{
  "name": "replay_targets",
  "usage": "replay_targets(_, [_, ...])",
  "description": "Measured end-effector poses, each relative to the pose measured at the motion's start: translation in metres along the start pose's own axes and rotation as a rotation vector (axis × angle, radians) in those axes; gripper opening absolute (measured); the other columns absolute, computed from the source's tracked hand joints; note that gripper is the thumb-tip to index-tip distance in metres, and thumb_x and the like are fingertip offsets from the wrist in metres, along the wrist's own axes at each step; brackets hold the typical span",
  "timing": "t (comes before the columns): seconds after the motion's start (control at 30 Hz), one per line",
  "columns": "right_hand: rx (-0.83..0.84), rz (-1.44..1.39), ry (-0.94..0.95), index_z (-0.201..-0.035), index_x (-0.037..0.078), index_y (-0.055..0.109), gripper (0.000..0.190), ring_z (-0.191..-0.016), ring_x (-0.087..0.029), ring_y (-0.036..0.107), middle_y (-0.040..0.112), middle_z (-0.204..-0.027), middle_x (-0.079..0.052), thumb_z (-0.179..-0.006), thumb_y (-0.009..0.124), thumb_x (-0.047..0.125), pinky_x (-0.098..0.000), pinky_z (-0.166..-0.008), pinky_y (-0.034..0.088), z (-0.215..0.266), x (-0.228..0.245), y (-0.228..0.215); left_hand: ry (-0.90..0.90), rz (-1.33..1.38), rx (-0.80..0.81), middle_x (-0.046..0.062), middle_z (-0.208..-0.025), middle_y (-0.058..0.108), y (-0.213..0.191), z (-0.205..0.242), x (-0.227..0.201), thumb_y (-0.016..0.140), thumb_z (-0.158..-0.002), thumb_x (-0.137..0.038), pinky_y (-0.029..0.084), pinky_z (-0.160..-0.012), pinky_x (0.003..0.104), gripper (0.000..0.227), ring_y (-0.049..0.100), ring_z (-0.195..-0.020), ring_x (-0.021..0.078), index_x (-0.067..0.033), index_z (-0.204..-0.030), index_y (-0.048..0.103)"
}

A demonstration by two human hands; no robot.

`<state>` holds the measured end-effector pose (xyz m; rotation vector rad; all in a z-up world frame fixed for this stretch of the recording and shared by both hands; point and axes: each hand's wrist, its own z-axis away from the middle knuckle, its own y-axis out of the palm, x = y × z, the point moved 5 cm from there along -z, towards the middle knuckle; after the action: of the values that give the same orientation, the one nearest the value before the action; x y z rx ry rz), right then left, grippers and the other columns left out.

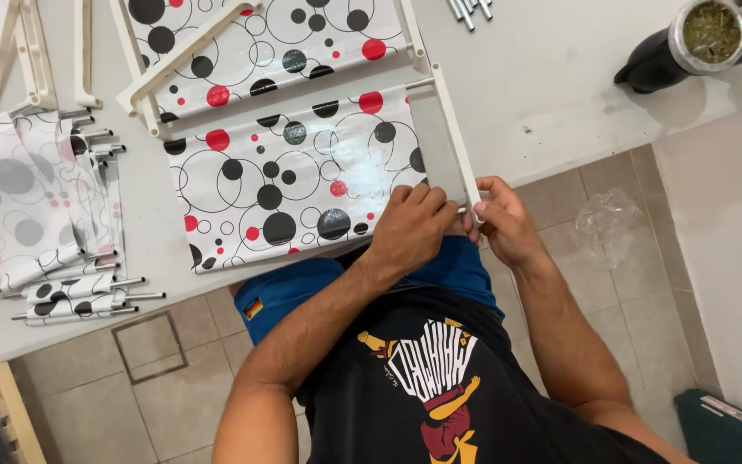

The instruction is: Assembling a multi-tiered storage rack by inserting metal rods into fabric shelves and connecting them with plastic side frames.

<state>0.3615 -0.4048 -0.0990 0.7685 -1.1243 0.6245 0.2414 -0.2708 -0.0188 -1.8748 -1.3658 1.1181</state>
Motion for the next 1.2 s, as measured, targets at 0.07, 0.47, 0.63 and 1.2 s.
replay_targets(0.07, [-0.013, -0.103, -0.012, -0.142, 0.002, 0.039, 0.054, -0.041, -0.024, 0.057, 0.062, -0.067, -0.020, -0.095, 0.055, 0.025, -0.0300, -0.035, 0.045, -0.001, 0.000, 0.010, -0.002, -0.012, -0.016, 0.003, -0.085, 0.047, -0.008, 0.001, -0.006, 0.046, -0.106, -0.025, 0.042, -0.080, 0.039, 0.023, 0.052, -0.082, 0.0225, -0.0138, -0.095, 0.063])
replay_targets(0.47, [-0.052, -0.210, -0.127, -0.125, -0.007, 0.050, 0.043, -0.030, -0.013, 0.041, 0.045, -0.060, -0.007, -0.095, 0.042, 0.023, -0.0254, -0.024, 0.031, -0.022, 0.012, 0.035, -0.008, -0.022, -0.108, 0.007, -0.084, 0.049, -0.018, -0.009, -0.015, 0.048, -0.104, -0.016, 0.042, -0.079, 0.037, 0.026, 0.053, -0.079, 0.0237, -0.0025, -0.115, 0.067])
replay_targets(0.63, [-0.080, -0.288, -0.158, -0.123, -0.006, 0.051, 0.044, -0.033, -0.009, 0.036, 0.036, -0.058, 0.001, -0.092, 0.046, 0.025, -0.0220, -0.028, 0.028, -0.015, 0.023, 0.049, -0.035, 0.002, -0.085, 0.006, -0.077, 0.046, -0.015, -0.007, -0.013, 0.051, -0.102, -0.017, 0.042, -0.075, 0.040, 0.022, 0.051, -0.072, 0.0245, -0.0047, -0.100, 0.069])
replay_targets(1.2, [-0.265, 0.194, -0.323, -0.108, 0.000, 0.056, 0.036, -0.041, -0.011, 0.047, 0.049, -0.061, -0.002, -0.097, 0.048, 0.032, -0.0243, -0.035, 0.033, -0.011, 0.002, 0.037, -0.014, -0.096, -0.148, 0.009, -0.072, 0.048, 0.000, -0.001, -0.019, 0.047, -0.092, -0.003, 0.039, -0.072, 0.041, 0.024, 0.052, -0.066, 0.0281, 0.0014, -0.096, 0.071])
